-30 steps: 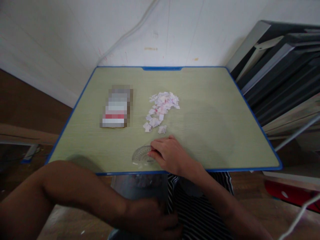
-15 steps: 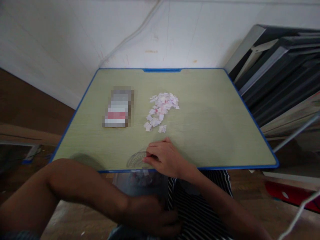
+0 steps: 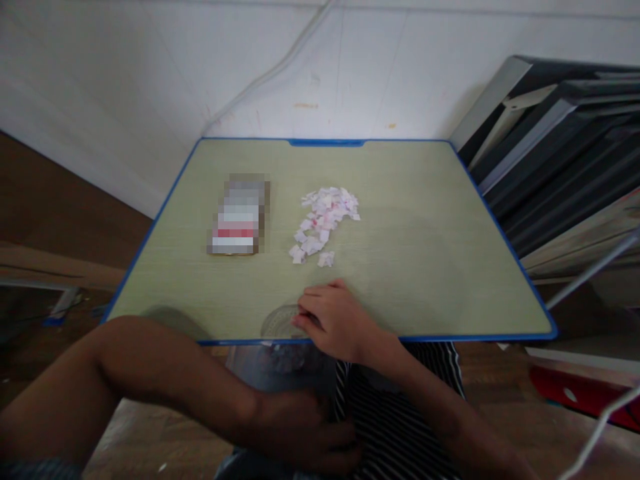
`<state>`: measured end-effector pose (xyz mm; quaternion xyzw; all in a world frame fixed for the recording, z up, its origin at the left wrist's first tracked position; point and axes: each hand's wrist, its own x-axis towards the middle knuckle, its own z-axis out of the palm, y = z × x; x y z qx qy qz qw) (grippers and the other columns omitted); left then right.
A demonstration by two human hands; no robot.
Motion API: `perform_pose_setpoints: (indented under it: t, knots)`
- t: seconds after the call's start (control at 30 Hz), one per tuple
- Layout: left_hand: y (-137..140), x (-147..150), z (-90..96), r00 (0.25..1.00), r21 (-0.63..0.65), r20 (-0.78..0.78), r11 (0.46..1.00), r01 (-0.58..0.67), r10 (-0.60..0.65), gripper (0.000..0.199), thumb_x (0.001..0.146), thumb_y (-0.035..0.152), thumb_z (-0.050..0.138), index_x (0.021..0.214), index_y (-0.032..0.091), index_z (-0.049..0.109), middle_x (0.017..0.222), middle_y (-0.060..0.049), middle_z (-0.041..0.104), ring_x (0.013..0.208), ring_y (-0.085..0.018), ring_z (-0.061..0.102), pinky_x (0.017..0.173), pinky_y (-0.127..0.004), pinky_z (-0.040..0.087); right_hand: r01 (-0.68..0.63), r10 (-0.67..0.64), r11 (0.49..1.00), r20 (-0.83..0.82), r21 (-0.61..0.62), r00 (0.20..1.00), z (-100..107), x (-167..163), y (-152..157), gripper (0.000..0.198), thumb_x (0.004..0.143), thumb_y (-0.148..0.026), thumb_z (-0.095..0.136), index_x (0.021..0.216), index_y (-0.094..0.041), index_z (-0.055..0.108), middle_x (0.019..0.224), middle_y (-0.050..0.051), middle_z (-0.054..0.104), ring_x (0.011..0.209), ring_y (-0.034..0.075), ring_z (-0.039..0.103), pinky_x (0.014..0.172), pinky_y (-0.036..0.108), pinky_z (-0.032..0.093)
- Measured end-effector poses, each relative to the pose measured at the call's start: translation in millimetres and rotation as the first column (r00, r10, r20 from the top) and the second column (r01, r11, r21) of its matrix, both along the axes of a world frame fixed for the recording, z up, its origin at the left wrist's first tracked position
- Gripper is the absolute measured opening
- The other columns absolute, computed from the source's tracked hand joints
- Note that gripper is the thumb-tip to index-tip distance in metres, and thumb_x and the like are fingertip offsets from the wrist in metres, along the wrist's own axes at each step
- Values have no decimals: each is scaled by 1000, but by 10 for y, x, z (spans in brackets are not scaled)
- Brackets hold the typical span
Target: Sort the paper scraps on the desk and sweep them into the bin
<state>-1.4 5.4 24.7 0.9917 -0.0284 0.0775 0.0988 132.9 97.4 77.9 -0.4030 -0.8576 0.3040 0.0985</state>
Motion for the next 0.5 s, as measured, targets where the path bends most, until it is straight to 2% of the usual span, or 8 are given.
perform_pose_setpoints:
  t: [0.13, 0.23, 0.33, 0.43, 0.5]
  knots:
    - [-2, 4, -7, 1000, -7, 14, 1000, -7, 7, 32, 89, 12, 37, 111, 24, 57, 88, 2, 55, 44, -10, 49, 32, -27, 31, -118, 113, 991, -61, -69, 992, 62, -30, -30, 22, 87, -22, 45, 65, -17, 46, 66, -2, 51, 67, 12, 48, 72, 30, 32]
    - [15, 5, 17, 1000, -8, 7, 1000, -9, 9, 30, 89, 13, 38, 111, 23, 57, 89, 1, 55, 46, -9, 51, 32, -26, 32, -73, 57, 991, -146, -108, 988, 110, 110, 24, 25, 88, -26, 44, 64, -18, 45, 64, -1, 50, 63, 11, 48, 64, 27, 35]
    - [41, 2, 60, 1000, -14, 4, 1000, -24, 24, 30, 91, 13, 37, 110, 22, 58, 88, 2, 55, 48, -9, 53, 34, -26, 34, 150, -180, 979, -235, -141, 955, 118, 333, 116, 26, 89, -28, 40, 67, -19, 48, 59, -2, 51, 54, 10, 48, 53, 24, 35]
    - [50, -1, 87, 999, -13, -7, 999, -41, 40, 33, 92, 14, 34, 114, 23, 57, 90, 2, 55, 49, -9, 54, 35, -26, 36, 456, -448, 889, -306, -50, 840, 60, 530, 205, 24, 88, -28, 42, 66, -21, 46, 53, -4, 46, 45, 9, 43, 45, 24, 33]
    - [48, -1, 90, 999, -17, -12, 999, -49, 48, 33, 93, 14, 33, 114, 23, 57, 90, 2, 55, 50, -8, 54, 36, -26, 37, 563, -530, 827, -326, 6, 783, 6, 600, 242, 25, 86, -28, 46, 62, -22, 42, 52, -4, 44, 44, 9, 41, 42, 23, 32]
